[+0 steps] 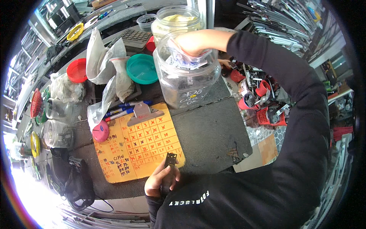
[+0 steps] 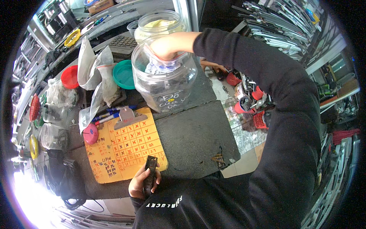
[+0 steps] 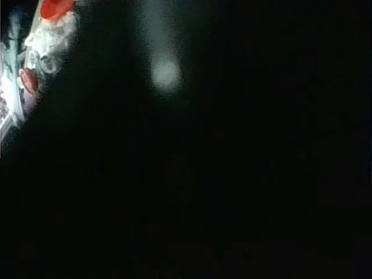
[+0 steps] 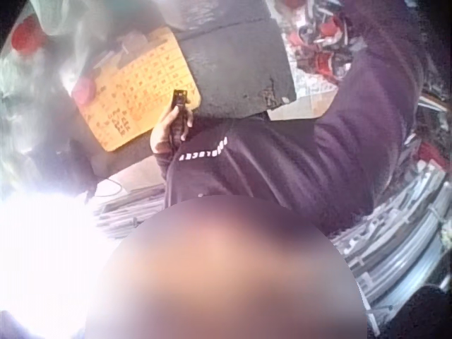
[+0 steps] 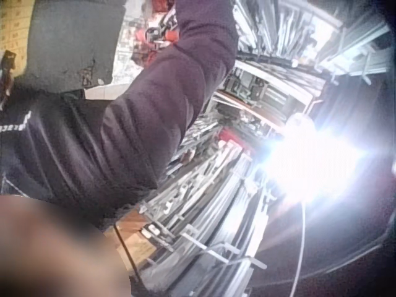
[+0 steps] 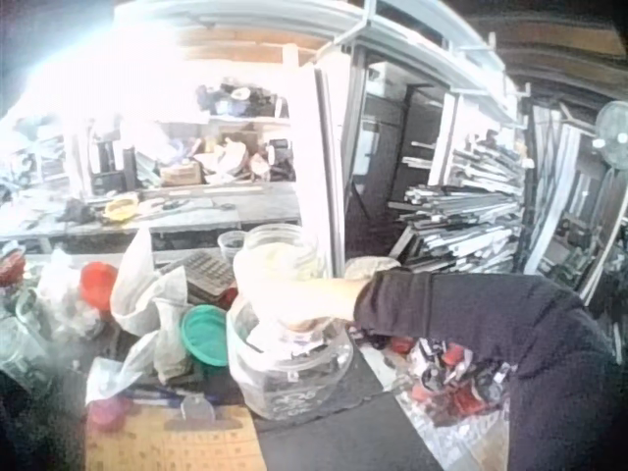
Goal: The person assembles window frame components by inserting small plastic pieces into aluminum profiles, cutting a rubber seal with shears, and handling black plastic end caps. The person works at a cluttered workbench, using both hands to align and press parts into place.
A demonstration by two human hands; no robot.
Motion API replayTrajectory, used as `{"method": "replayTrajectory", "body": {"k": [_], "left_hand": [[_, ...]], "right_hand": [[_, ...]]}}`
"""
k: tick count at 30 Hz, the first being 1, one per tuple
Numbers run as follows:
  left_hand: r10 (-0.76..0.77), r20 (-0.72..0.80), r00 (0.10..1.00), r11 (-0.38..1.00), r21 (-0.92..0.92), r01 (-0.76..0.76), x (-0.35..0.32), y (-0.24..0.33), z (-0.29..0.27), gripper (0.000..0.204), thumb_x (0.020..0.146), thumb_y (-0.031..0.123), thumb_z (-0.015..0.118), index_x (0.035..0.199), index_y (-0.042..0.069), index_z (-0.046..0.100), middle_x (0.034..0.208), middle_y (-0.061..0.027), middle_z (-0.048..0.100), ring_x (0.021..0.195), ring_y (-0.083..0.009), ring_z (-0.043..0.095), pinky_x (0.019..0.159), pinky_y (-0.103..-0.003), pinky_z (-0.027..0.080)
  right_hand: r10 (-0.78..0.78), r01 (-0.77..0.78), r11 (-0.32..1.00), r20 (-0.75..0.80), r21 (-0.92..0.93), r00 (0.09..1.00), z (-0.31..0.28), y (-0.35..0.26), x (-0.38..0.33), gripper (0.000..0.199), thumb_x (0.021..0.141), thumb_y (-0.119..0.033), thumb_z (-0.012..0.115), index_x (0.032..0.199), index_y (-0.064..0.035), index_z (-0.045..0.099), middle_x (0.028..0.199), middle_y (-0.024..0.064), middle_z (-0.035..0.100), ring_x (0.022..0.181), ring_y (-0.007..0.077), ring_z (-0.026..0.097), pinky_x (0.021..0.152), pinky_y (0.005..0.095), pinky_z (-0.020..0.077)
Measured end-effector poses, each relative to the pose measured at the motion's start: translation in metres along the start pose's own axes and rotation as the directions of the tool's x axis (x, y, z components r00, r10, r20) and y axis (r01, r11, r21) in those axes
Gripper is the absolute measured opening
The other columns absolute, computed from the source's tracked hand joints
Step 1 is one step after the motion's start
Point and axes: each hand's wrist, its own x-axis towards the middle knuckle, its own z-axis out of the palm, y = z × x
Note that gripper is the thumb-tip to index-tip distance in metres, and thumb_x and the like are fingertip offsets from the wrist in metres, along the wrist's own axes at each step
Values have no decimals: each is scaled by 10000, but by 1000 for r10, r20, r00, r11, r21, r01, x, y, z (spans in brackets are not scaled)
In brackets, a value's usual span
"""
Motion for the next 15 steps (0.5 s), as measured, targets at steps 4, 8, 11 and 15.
{"method": "replayTrajectory", "body": {"k": [4, 8, 11, 15], "left_hand": [[35, -15, 999, 998, -47, -36, -2, 0, 0, 452, 1068, 354, 524, 1360, 21, 435, 856, -198, 622, 546, -207, 567, 493, -276, 465], [6, -50, 999, 1000, 11, -6, 0, 0, 3, 506, 1033, 400, 573, 1328, 9, 449, 816, -187, 610, 510, -203, 553, 457, -277, 455], [28, -46, 999, 999, 25, -26, 2, 2, 6, 481, 1043, 392, 563, 1313, 10, 452, 824, -189, 610, 527, -202, 559, 466, -272, 453], [107, -25, 994, 992, 68, -106, 3, 2, 10, 467, 1052, 391, 560, 1297, 7, 458, 838, -172, 618, 559, -188, 569, 482, -265, 452]], "right_hand": [[73, -56, 991, -141, 118, 987, 10, 1, -6, 175, 912, -154, 648, 956, 2, 716, 855, 235, 705, 746, 372, 675, 690, 460, 534], [1, 14, 998, -228, 64, 974, 16, -2, -7, 170, 911, -141, 633, 880, 23, 663, 822, 272, 670, 745, 429, 653, 647, 471, 509], [97, -79, 994, -253, 80, 962, 13, -10, -16, 189, 906, -152, 629, 960, 10, 709, 902, 266, 721, 825, 419, 715, 689, 480, 556], [70, -83, 996, -303, -30, 951, 7, -15, -26, 177, 922, -134, 594, 925, 6, 703, 895, 266, 714, 836, 432, 711, 714, 504, 562]]}}
